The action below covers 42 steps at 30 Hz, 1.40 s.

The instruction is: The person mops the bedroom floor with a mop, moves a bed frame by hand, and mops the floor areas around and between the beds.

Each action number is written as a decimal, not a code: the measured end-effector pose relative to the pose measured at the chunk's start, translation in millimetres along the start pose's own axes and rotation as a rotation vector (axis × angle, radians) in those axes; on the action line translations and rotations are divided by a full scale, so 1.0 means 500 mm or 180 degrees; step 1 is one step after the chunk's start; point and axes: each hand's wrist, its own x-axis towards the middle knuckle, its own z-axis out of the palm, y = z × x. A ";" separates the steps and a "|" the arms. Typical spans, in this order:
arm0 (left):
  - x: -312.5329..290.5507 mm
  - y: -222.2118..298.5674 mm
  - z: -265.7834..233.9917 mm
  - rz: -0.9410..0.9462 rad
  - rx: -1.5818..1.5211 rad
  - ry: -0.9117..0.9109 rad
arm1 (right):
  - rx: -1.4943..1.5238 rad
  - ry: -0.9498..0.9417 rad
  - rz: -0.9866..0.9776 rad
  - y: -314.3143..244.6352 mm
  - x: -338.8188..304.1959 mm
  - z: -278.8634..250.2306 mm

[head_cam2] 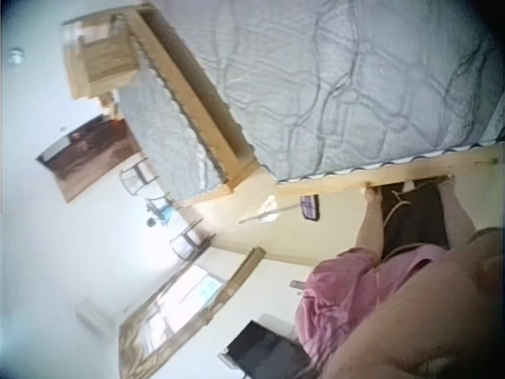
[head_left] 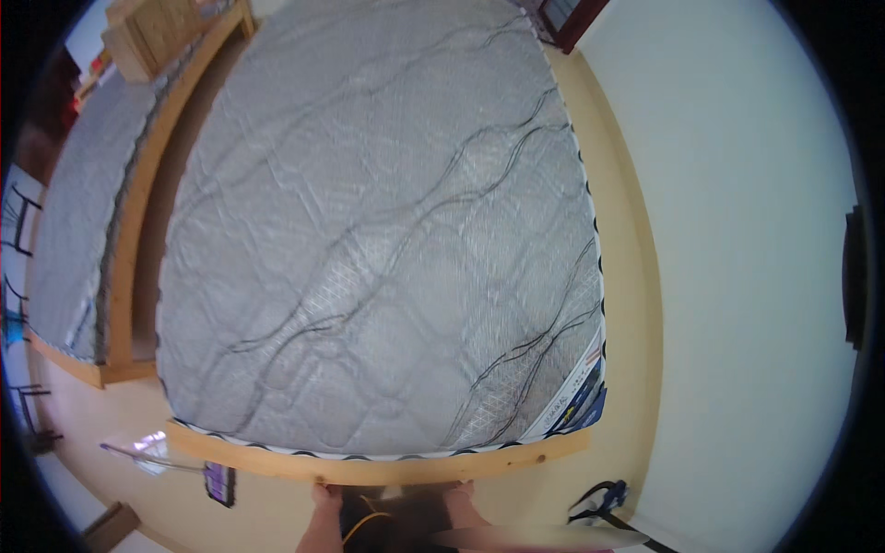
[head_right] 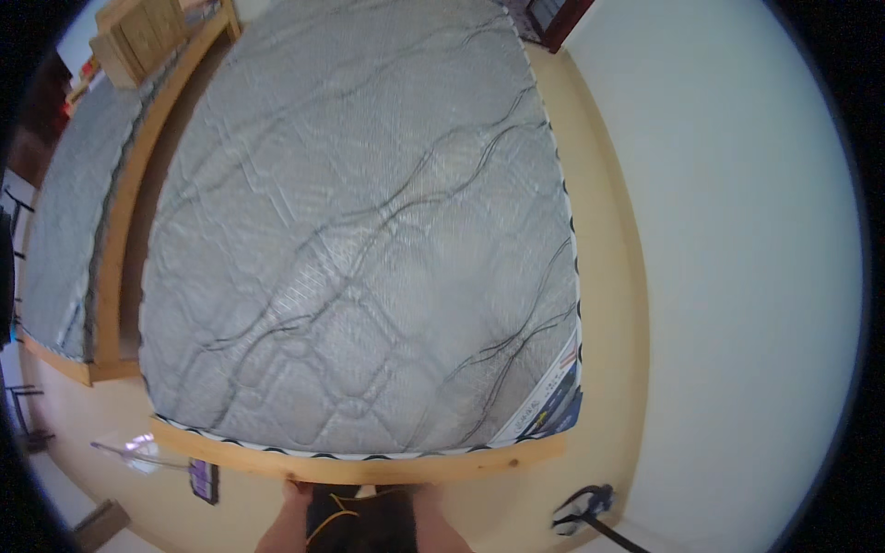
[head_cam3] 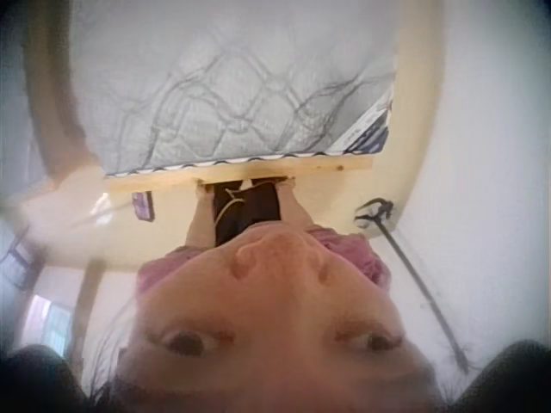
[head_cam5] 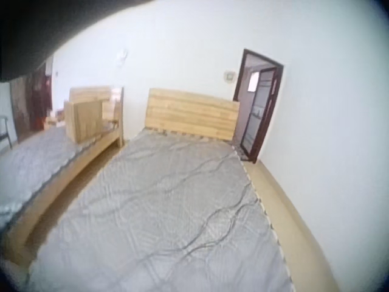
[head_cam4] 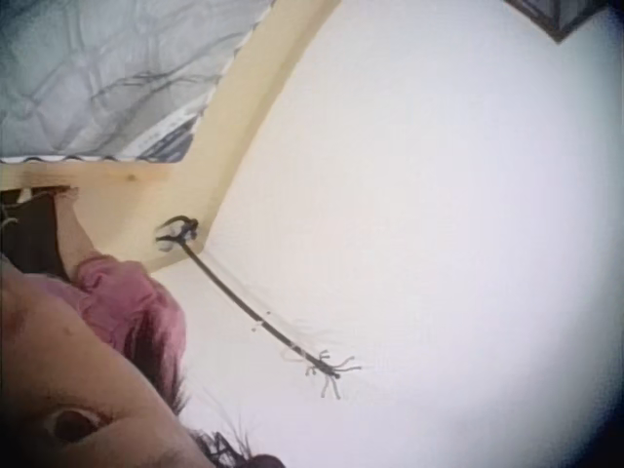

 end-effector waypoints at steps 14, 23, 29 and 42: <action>-0.040 -0.030 -0.310 -0.0267 -0.0472 -0.0405 | -0.1030 -0.0037 0.1006 0.191 -0.086 -0.206; -0.114 -0.052 -0.484 -0.0567 -0.0215 0.0326 | -0.1372 -0.0028 0.1574 0.298 -0.146 -0.344; -0.125 -0.051 -0.545 -0.0711 -0.0034 0.0553 | -0.1347 -0.0022 0.1848 0.325 -0.167 -0.376; -0.033 -0.052 -0.572 -0.0630 0.0140 0.0457 | -0.0828 -0.0299 0.1935 0.334 -0.083 -0.276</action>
